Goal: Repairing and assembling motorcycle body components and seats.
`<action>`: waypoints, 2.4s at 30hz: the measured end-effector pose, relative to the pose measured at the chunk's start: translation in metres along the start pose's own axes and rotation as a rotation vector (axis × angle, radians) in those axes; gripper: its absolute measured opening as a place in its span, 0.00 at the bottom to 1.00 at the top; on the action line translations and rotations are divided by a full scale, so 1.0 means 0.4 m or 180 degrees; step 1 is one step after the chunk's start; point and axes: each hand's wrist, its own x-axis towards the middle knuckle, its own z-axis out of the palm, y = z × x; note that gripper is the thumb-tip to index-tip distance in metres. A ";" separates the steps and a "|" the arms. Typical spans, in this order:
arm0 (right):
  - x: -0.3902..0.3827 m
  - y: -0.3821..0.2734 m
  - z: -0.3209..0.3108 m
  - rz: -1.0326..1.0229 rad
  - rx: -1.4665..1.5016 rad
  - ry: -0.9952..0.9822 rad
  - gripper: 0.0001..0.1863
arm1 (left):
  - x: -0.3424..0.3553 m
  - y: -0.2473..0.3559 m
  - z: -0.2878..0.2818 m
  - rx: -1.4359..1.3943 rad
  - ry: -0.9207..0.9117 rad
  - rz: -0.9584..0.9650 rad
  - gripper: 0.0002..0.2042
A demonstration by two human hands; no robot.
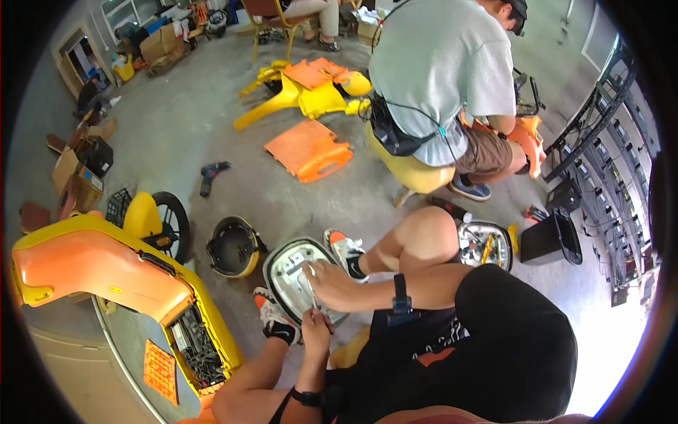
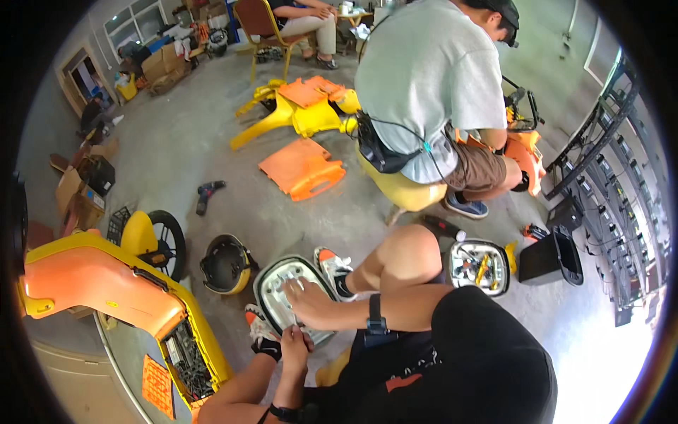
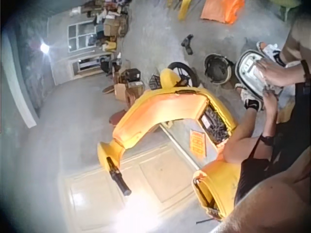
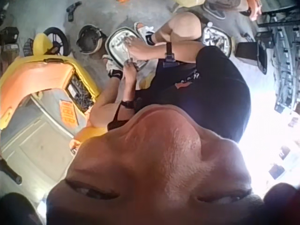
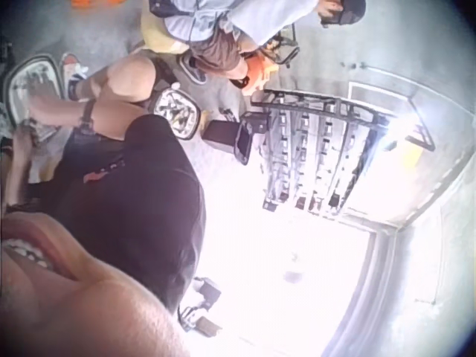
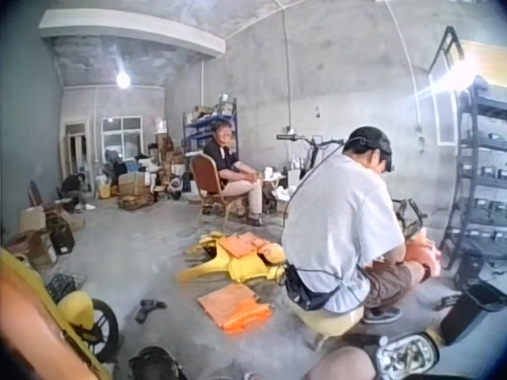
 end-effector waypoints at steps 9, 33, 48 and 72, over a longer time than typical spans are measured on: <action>0.001 0.011 0.070 0.0243 0.0704 -0.1444 0.14 | -0.023 0.051 -0.014 0.2220 -0.0211 0.1629 0.10; 0.000 0.041 0.068 -0.0590 0.0817 -0.1251 0.14 | -0.051 0.051 -0.030 0.3064 0.0987 0.2801 0.17; -0.006 0.016 0.043 0.0715 0.1148 -0.1386 0.18 | -0.026 0.002 0.016 0.2055 -0.0476 0.1012 0.16; 0.001 0.024 0.039 -0.0744 0.0543 -0.1266 0.18 | -0.041 0.034 -0.019 0.3384 0.1431 0.2573 0.15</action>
